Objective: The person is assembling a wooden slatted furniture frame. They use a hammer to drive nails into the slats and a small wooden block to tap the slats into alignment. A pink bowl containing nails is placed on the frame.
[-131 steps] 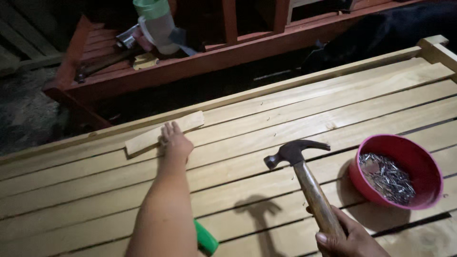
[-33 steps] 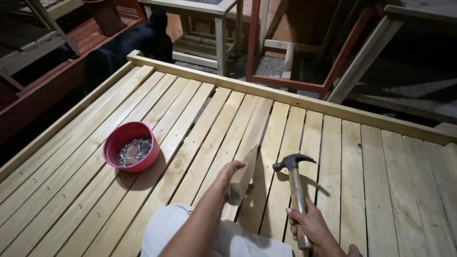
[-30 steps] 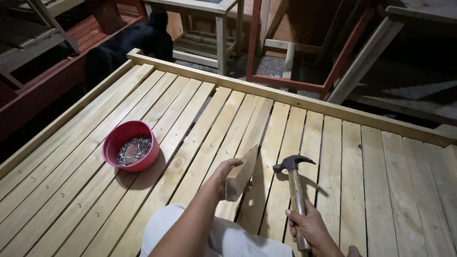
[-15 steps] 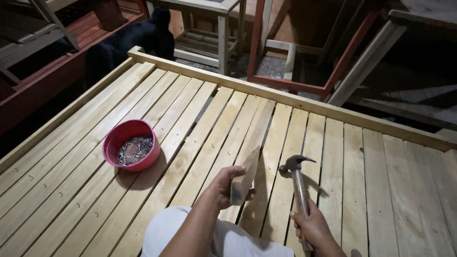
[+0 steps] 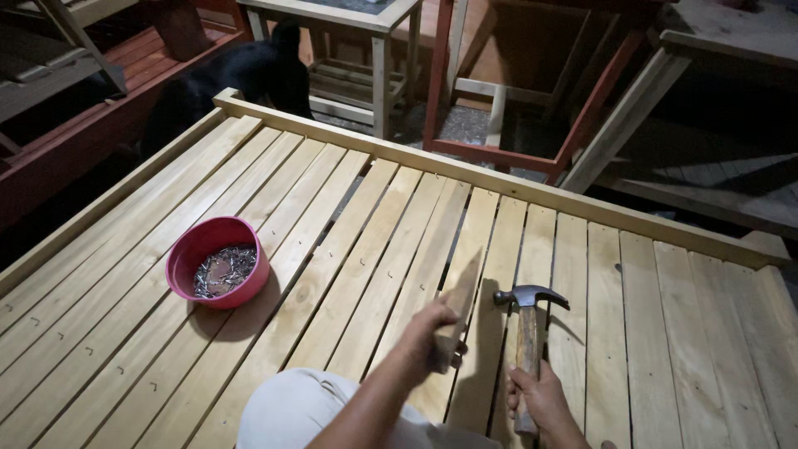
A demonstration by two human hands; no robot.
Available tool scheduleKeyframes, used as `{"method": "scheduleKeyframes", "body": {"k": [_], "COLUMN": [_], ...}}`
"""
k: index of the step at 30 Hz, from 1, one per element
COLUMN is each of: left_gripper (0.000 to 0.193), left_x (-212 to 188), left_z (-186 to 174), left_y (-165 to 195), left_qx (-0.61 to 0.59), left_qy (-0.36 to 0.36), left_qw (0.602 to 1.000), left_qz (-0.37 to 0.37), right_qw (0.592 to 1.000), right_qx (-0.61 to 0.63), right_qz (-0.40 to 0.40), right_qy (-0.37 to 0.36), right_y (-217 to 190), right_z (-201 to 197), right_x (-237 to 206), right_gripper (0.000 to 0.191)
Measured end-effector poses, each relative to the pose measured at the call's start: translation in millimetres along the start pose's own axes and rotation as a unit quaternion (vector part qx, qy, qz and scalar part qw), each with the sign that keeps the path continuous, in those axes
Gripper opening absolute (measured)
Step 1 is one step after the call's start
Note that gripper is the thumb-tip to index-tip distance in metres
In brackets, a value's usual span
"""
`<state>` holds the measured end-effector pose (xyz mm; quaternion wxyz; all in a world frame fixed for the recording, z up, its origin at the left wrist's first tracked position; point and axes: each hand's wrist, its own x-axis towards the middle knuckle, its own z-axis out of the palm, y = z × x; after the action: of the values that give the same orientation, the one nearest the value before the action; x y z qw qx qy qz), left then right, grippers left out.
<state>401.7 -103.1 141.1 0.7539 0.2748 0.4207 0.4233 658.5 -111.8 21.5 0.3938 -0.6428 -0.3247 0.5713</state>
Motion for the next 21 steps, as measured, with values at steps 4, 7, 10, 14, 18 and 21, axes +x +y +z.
{"method": "scheduleKeyframes", "body": {"k": [4,7,10,14,18,21], "left_gripper": [0.086,0.086,0.084,0.08,0.079,0.084], "left_x": [6,20,35,48,43,28], "left_z": [14,18,19,18,32,50], "left_y": [-16,-31,-58,-85,-77,-55], "left_qx": [0.032,0.014,0.035,0.005,-0.008,-0.069], "left_qy": [-0.006,0.018,0.064,0.039,0.059,0.095], "left_qw": [0.999,0.999,0.997,0.992,0.993,0.993], "left_qz": [-0.004,-0.029,-0.006,0.116,0.104,-0.012], "right_qw": [0.999,0.999,0.997,0.994,0.992,0.986], "right_qx": [-0.044,-0.04,-0.074,-0.103,-0.115,-0.126], "right_qz": [0.003,-0.004,-0.02,0.008,-0.044,-0.082], "right_qy": [0.015,0.008,0.024,0.022,0.041,0.076], "right_y": [-1,-6,-10,-21,-41,-58], "right_z": [-1,-1,0,1,9,12], "right_x": [-6,-10,-14,-27,-37,-44], "right_gripper": [0.03,0.034,0.037,0.039,0.041,0.043]}}
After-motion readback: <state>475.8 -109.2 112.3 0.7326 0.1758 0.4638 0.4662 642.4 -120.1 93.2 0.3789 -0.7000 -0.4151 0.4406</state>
